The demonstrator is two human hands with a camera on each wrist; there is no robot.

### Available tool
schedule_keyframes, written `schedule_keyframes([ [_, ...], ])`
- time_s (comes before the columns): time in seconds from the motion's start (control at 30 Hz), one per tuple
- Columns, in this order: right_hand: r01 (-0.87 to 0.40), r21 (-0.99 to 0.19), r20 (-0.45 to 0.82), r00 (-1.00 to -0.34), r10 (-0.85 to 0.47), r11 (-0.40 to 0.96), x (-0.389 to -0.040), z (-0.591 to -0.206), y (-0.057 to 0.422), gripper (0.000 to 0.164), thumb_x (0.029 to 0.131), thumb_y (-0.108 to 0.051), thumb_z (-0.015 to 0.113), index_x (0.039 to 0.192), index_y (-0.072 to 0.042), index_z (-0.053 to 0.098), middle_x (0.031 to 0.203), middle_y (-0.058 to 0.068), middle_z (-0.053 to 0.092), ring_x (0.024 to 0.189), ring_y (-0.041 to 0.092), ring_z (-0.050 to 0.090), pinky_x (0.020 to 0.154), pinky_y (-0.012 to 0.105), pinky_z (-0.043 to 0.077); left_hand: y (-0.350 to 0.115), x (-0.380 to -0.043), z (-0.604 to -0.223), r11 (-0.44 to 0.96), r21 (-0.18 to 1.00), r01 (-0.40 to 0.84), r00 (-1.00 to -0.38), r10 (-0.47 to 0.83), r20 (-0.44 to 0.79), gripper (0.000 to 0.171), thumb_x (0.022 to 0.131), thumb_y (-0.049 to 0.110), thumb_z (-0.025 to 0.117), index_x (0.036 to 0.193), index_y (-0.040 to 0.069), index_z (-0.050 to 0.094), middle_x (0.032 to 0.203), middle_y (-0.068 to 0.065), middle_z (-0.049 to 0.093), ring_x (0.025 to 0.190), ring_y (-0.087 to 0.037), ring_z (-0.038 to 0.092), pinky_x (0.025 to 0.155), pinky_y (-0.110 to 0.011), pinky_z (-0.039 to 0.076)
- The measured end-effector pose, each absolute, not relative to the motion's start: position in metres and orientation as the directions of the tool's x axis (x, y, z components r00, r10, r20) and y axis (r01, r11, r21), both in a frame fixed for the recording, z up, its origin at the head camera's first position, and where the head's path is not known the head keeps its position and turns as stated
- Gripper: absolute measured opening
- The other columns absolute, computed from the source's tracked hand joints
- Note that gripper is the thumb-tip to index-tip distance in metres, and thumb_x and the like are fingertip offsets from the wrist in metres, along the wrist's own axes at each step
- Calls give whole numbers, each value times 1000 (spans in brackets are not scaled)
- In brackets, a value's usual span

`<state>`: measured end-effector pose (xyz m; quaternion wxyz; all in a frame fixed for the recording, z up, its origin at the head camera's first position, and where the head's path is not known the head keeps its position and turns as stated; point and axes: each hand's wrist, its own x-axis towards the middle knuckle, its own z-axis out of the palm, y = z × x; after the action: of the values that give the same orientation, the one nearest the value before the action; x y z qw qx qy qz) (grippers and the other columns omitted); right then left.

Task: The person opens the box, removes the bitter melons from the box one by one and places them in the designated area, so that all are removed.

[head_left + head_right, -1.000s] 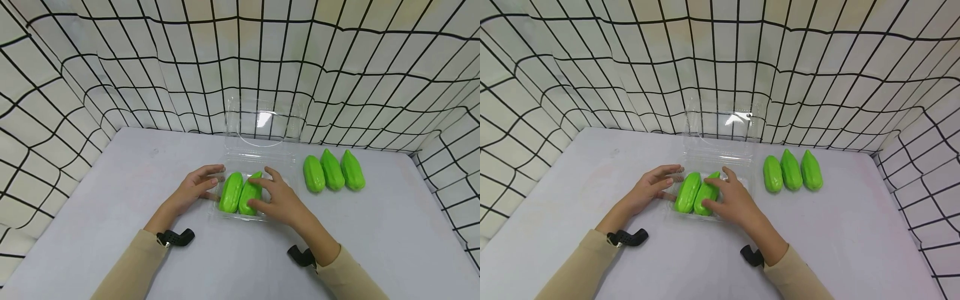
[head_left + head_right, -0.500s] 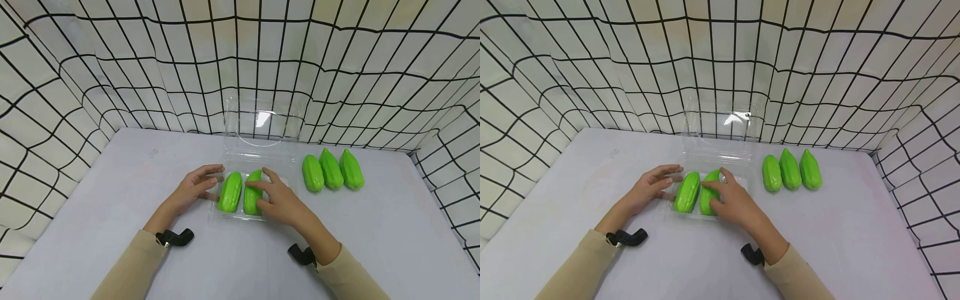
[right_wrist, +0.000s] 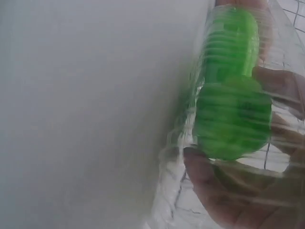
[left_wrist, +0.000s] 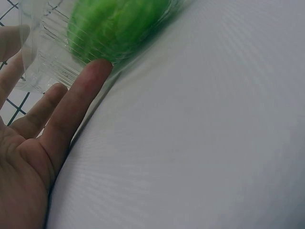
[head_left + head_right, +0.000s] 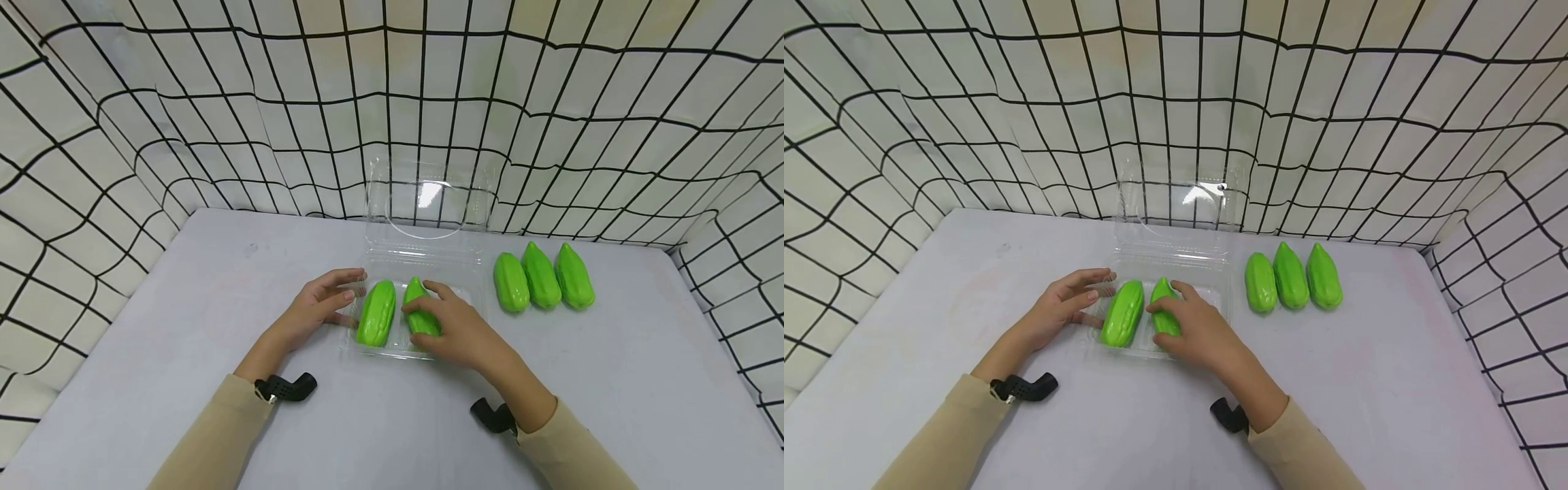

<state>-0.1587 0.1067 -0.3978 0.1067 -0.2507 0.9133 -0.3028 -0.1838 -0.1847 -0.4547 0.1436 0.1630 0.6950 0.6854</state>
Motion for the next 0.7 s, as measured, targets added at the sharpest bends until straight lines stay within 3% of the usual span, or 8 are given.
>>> schedule_keyframes([
  [0.47,-396,-654,71,-880,-469,644,-166,-380,124,38,84,-27,78,121,-29,68,157,7,37,137,35,46,107,56,45,-186,-185,-455,1,999,36,-902,431,32,47,103,15,55,147,8,45,155,-14,39,140,-40,41,81,-49,61],
  [0.7,-401,-667,93,-881,-464,628,-164,-372,130,38,86,-27,77,123,-31,67,158,7,36,137,36,46,98,52,52,-186,-185,-457,10,999,37,-905,423,30,46,103,14,55,147,8,45,155,-13,40,140,-40,42,80,-49,61],
])
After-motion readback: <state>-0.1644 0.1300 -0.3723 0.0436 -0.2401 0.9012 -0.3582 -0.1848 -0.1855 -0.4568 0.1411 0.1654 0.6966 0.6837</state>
